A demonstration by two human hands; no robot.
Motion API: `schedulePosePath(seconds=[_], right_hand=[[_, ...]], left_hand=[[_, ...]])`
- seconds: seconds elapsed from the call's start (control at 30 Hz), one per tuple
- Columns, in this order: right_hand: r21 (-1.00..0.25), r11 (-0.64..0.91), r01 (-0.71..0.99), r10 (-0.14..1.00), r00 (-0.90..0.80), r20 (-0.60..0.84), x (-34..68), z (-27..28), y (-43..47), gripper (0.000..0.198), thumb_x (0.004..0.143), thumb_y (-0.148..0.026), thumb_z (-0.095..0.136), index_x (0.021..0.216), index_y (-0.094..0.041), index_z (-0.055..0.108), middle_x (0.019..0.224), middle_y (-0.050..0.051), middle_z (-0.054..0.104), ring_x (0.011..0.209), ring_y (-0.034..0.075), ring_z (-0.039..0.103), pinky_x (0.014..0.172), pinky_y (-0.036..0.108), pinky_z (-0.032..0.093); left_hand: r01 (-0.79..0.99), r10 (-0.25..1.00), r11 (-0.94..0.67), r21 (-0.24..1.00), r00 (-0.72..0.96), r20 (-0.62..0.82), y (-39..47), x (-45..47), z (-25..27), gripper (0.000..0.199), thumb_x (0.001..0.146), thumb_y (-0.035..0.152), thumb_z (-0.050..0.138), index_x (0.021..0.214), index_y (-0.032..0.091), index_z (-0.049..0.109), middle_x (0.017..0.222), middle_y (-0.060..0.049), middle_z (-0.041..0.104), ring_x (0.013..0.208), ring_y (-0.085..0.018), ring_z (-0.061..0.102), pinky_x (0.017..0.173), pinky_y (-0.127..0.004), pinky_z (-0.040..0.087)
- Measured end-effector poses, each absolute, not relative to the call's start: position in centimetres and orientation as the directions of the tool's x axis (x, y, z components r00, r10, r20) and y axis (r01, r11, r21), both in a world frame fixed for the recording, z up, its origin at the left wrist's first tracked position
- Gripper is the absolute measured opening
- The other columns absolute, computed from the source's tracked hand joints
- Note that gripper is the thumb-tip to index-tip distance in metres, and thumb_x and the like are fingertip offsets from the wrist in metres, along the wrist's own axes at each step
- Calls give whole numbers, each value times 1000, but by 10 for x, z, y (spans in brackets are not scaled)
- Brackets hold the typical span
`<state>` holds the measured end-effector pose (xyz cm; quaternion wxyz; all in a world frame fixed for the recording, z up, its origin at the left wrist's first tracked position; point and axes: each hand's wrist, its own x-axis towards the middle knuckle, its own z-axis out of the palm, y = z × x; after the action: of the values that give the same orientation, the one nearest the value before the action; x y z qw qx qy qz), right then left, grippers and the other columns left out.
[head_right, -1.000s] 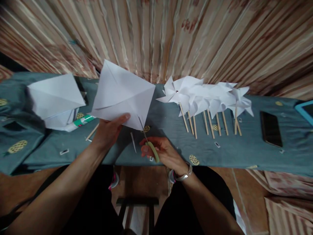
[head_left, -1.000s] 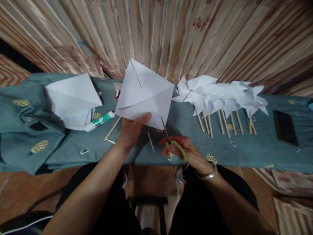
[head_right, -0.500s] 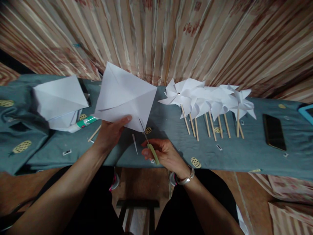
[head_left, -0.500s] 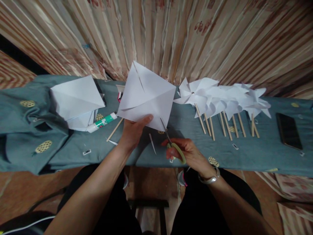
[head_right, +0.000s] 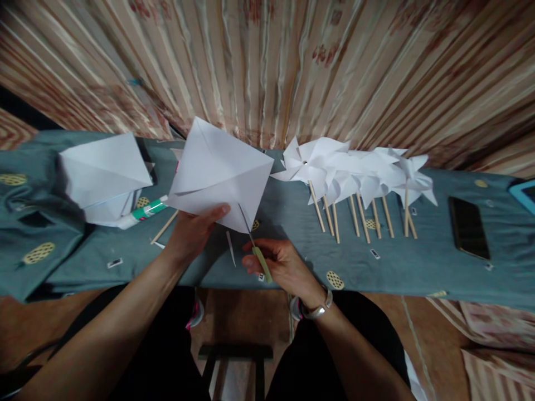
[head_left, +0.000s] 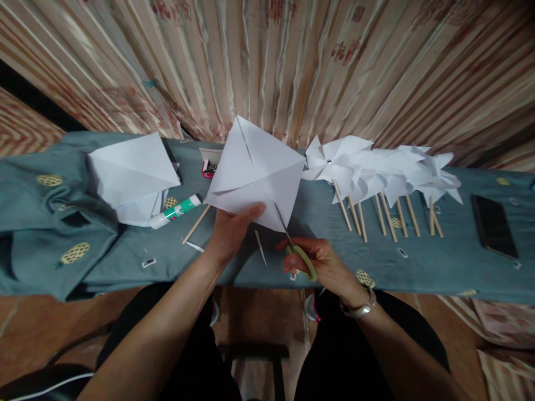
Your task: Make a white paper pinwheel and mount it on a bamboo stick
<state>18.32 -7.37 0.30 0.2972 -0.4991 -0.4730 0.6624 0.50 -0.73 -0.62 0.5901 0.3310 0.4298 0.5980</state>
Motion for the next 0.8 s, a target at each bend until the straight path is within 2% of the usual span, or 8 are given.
schedulePosePath(seconds=[0.27,0.43,0.8], right_hand=[[-921,-382,77,867,-315,-386,184,2,-74,52,67,-61,81,92,-16,71,62,-2,64,54,10,57,50,21,46],[-894,-448,21,851,-297,-433,184,-2,-75,49,60,-54,88,88,-17,72,62,-4,61,52,9,56,49,21,46],[-927,-370,62,878,-302,-371,186,0,-73,50,66,-59,82,90,-15,73,63,-1,65,55,12,56,51,22,44]], left_hand=[[-427,989,82,901,-78,-127,-9,6,-9,66,57,21,87,118,23,62,92,-1,74,94,-21,68,94,-38,52],[-403,987,99,910,-76,-141,-9,5,-7,55,58,22,85,109,22,65,90,-2,73,96,-22,68,95,-39,51],[-363,990,123,924,-22,-141,-15,8,-9,44,60,23,83,101,19,68,106,-6,73,97,-22,67,97,-39,51]])
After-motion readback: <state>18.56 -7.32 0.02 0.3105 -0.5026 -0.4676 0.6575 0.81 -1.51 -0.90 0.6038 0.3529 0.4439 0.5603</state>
